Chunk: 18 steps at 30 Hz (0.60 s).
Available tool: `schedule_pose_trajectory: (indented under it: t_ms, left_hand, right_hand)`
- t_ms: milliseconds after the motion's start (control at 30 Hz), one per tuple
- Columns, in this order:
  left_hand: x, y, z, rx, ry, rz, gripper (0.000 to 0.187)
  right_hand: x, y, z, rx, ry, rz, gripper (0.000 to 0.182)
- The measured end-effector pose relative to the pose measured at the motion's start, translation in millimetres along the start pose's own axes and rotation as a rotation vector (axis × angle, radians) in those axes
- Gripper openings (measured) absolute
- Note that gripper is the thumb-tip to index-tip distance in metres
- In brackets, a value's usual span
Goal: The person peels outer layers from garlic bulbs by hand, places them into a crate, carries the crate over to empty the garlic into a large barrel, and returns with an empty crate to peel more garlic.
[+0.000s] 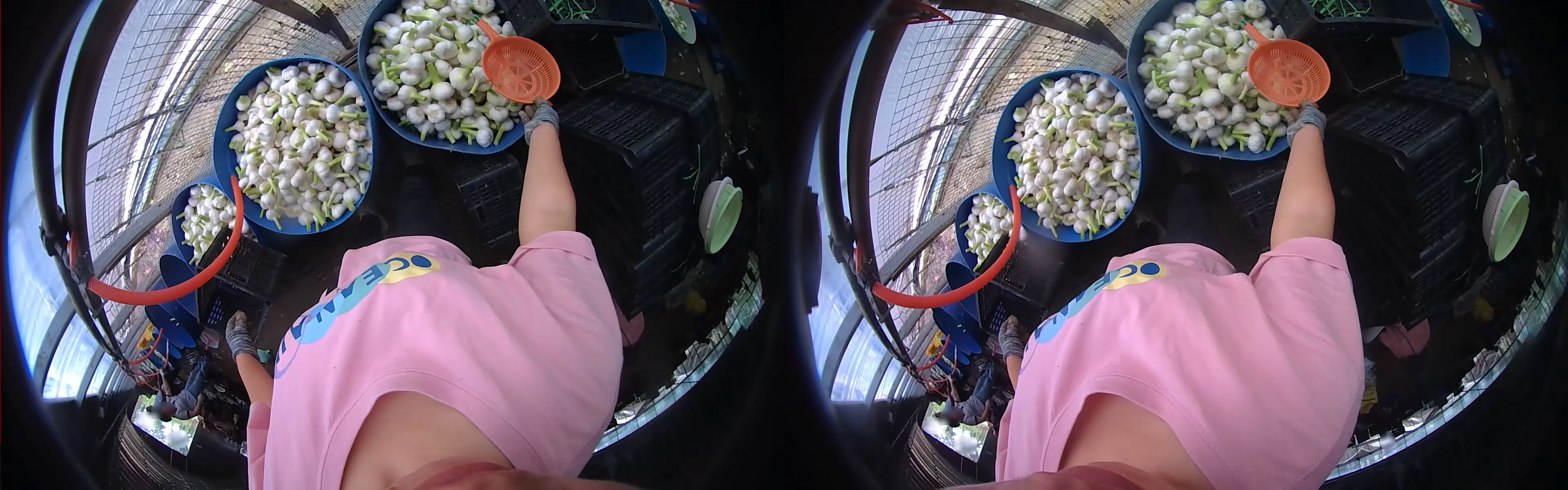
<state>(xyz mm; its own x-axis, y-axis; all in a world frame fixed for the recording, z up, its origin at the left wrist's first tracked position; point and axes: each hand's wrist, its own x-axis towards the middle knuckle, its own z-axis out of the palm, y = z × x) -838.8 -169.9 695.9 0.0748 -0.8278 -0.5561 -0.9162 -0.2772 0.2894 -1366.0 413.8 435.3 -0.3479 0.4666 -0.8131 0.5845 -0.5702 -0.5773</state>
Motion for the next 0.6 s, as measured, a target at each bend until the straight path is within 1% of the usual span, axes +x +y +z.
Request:
schedule_pose_trajectory:
  t_ms: [33, 67, 167, 200, 233, 267, 300, 333, 367, 400, 433, 467, 500, 533, 567, 600]
  left_hand:
    - [-6.3, 5.6, 0.3, -0.025, 0.025, -0.002, 0.029]
    - [-10.5, 10.0, 1.6, -0.051, 0.046, -0.003, 0.028]
    - [-10.3, 5.1, -3.8, -0.105, 0.071, 0.055, 0.027]
    - [-8.6, 2.6, -5.0, -0.103, 0.076, 0.066, 0.026]
    - [-2.7, 2.1, -5.8, -0.101, 0.081, 0.081, 0.026]
    - [9.7, -10.2, -7.7, -0.099, 0.042, 0.119, 0.024]
    - [25.9, -32.2, -5.6, -0.017, -0.031, 0.111, 0.023]
    - [43.5, -39.3, 0.7, 0.068, -0.105, 0.111, 0.023]
    - [20.9, -18.7, 24.5, 0.12, -0.198, 0.105, 0.023]
    - [-5.4, 6.0, 53.6, 0.149, -0.308, 0.189, 0.021]
    - [-18.9, 24.4, 88.2, 0.174, -0.371, 0.263, 0.021]
    - [-16.3, 28.5, 130.5, 0.171, -0.405, 0.475, 0.025]
    - [-24.2, 50.8, 175.9, 0.165, -0.476, 0.588, 0.032]
    - [-35.7, 81.3, 225.8, 0.131, -0.565, 0.759, 0.035]
    - [-38.5, 109.4, 276.4, 0.311, -0.568, 0.939, 0.041]
    - [-56.2, 145.3, 328.9, 0.231, -0.639, 1.028, 0.047]
  right_hand:
    - [6.2, -0.8, 0.0, -0.096, -0.031, 0.026, 0.026]
    - [8.3, 4.9, -0.4, -0.176, -0.017, 0.014, 0.027]
    - [-0.2, 30.1, -6.1, -0.401, -0.017, -0.085, 0.025]
    - [6.1, 45.9, -10.3, -0.473, -0.019, -0.131, 0.026]
    - [19.5, 64.1, -12.6, -0.541, -0.084, -0.171, 0.031]
    - [21.7, 76.0, -9.5, -0.809, -0.102, -0.175, 0.037]
    - [21.7, 89.2, -3.4, -1.077, -0.118, -0.176, 0.042]
    - [16.8, 106.9, 2.3, -1.201, -0.244, -0.26, 0.045]
    - [8.9, 125.0, 7.1, -1.318, -0.364, -0.345, 0.048]
    - [8.6, 142.5, 13.9, -1.316, -0.322, -0.481, 0.051]
    - [10.8, 156.8, 22.5, -1.315, -0.274, -0.618, 0.055]
    - [-12.6, 151.1, 37.3, -1.337, -0.255, -0.683, 0.058]
    - [-26.7, 143.9, 54.4, -1.362, -0.24, -0.746, 0.061]
    - [-3.7, 152.2, 69.0, -1.458, -0.191, -0.722, 0.074]
    - [11.9, 156.8, 81.5, -1.457, -0.134, -0.795, 0.074]
    - [20.2, 154.8, 92.4, -1.465, -0.083, -0.859, 0.075]
